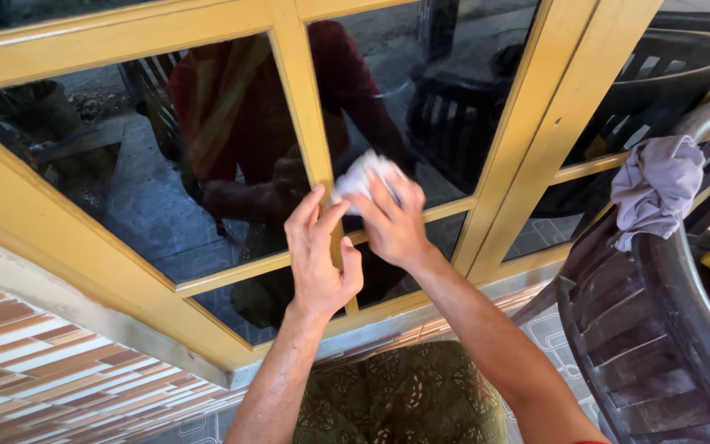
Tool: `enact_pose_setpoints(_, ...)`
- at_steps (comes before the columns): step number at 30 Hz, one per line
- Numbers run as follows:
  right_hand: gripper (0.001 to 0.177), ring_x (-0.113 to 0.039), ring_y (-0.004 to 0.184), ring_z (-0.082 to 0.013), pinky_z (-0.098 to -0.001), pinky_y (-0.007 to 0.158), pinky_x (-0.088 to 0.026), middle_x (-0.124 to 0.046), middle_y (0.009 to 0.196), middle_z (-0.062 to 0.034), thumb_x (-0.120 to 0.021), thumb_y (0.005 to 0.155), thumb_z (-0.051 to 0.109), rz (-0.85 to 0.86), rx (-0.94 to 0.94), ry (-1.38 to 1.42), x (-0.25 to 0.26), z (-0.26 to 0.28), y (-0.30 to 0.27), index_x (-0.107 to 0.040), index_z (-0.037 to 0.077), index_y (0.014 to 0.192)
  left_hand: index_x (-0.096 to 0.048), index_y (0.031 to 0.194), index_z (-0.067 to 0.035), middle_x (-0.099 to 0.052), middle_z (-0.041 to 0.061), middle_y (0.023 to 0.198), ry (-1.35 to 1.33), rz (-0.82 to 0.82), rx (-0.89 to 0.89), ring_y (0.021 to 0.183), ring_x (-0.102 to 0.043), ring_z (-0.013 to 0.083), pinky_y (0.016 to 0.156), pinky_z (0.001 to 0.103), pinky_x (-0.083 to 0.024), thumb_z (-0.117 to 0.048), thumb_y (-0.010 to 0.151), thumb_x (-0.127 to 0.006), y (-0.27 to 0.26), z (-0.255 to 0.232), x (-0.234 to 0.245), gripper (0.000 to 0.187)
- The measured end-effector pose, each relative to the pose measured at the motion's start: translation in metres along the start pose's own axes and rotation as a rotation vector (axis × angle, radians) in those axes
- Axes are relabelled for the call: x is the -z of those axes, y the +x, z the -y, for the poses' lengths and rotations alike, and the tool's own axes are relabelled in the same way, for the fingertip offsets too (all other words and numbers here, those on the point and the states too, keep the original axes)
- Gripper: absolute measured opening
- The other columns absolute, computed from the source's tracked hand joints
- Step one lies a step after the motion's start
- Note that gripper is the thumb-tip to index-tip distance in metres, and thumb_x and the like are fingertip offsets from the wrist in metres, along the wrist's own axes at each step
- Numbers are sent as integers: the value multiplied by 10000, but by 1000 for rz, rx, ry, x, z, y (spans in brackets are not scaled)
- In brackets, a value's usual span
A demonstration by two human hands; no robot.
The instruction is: The person cleans the glass panes of a wooden door using a cloth and water from a bucket.
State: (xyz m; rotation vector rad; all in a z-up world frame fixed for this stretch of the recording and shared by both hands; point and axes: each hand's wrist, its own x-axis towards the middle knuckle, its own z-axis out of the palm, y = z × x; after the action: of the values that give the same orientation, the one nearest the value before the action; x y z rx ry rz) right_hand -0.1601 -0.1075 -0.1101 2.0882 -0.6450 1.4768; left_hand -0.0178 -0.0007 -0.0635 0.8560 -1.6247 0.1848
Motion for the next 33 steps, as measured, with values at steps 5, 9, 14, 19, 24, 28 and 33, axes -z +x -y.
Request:
enact_pose_setpoints(5,233,-560,1062,-339,-404,956,-478,-568,1264,-186,-636,1034,65,-173,-708,637,-6,-28,-47,-606,63,1266,-584,1364,-17,-395,219,1567,86,52,14,1425,-433,426,1203,478,-440,84,793,-592,-11,1,4,581)
enact_pose_setpoints(9,442,-412,1406,-506,-516,1219,-316,-453,1506,-340,-574,1015,-48,-187,-354,-78,29,-45,-10,-524,-66,1454,-566,1383,-9,-376,242,1559,66,76,34,1426,-403,453,1201,501,-435,83,766,-571,-12,-2,5,624)
enact_pose_setpoints(14,393,-444,1454,-438,-481,1263,-345,-510,1526,-241,-582,1058,-74,-240,-331,-42,22,-14,74,-578,-2,1445,-567,1379,-20,-400,233,1549,-2,71,64,1400,-436,431,1175,478,-461,80,761,-572,-10,1,12,626)
enact_pose_setpoints(19,449,-440,1484,-396,-435,1267,-367,-476,1591,-234,-482,1054,-117,-227,-322,416,24,39,125,-577,24,1469,-585,1340,-14,-492,223,1499,-46,82,108,1336,-524,400,1132,454,-477,74,768,-569,-12,4,35,580)
enact_pose_setpoints(24,385,-478,1475,-329,-457,1263,-374,-517,1550,-129,-582,1058,-31,-210,-88,371,-4,78,153,-605,73,1428,-599,1317,-19,-538,207,1452,150,-100,100,1338,-533,395,1165,461,-449,85,801,-557,-21,12,60,528)
enact_pose_setpoints(28,410,-506,1437,-340,-500,1185,-390,-551,1521,-125,-634,981,25,-40,-12,106,-23,102,119,-689,117,1376,-581,1333,-4,-512,218,1468,230,-178,100,1335,-506,396,1159,471,-431,74,821,-577,-28,21,85,518)
enact_pose_setpoints(33,519,-484,1351,-416,-551,1107,-389,-529,1498,-171,-728,812,81,188,66,275,-48,124,26,-665,75,1328,-562,1357,-11,-484,210,1499,292,-203,92,1337,-490,387,1148,485,-418,56,830,-587,-41,34,102,531)
